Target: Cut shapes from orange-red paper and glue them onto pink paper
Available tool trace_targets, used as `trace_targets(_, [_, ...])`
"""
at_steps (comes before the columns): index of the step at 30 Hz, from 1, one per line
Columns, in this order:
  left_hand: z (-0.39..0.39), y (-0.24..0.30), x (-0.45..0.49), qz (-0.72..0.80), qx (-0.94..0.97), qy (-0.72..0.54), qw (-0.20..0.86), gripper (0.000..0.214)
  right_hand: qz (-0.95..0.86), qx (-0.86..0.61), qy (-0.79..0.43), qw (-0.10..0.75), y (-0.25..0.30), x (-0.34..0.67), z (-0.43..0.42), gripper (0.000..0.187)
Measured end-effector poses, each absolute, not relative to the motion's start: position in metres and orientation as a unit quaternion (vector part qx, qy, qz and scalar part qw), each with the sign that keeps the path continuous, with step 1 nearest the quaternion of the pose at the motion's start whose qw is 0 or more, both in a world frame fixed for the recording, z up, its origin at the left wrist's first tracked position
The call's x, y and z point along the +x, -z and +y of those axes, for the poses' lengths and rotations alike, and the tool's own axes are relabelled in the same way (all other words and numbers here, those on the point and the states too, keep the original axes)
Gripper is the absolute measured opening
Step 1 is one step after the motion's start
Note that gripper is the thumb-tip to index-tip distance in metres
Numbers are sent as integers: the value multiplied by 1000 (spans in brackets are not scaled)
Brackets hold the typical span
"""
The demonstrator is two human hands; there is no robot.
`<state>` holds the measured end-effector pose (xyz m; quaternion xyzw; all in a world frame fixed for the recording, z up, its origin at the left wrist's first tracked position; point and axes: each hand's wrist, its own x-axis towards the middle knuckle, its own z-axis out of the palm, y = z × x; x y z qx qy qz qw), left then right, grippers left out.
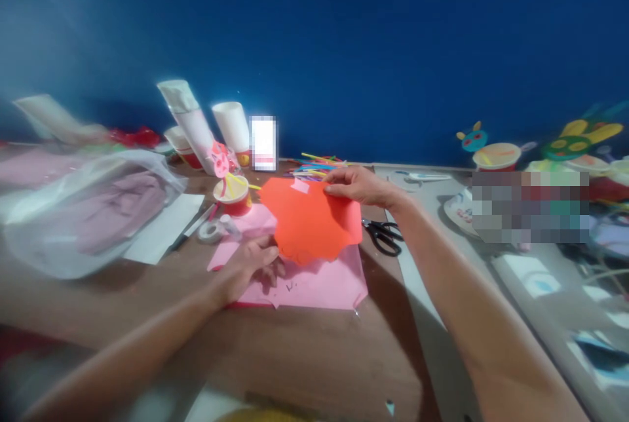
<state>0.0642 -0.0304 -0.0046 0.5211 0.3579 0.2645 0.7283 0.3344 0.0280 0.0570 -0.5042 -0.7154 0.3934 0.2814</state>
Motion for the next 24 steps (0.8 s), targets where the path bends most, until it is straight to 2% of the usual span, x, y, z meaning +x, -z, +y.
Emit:
trace_targets(5, [-40,4,78,402,468,-288,733,32,-748,-523,-310,266,-46,315,27,19])
trace_targets(10, [-40,6,78,431,443,-349,704,27,-718,-574,-159,360,-40,317,16,29])
trace_targets(12, [-39,4,74,427,442,-372,695,25,-696,-615,-66,364,-36,330,3,31])
trace_targets(13, [-38,3,72,427,444,-381,690,24,-685,-649,-34,329,-33,338,-6,29])
trace_targets(16, [-36,2,68,427,446,-400,678,23,-675,-729,-32,109,-20,364,-35,28])
trace_targets(19, [-36,2,67,412,459,-406,674,24,-683,-729,-43,20,-5,380,-55,28])
trace_targets(24, [-36,5,67,400,474,-396,677,26,-692,-722,-14,-14,9,382,-58,38])
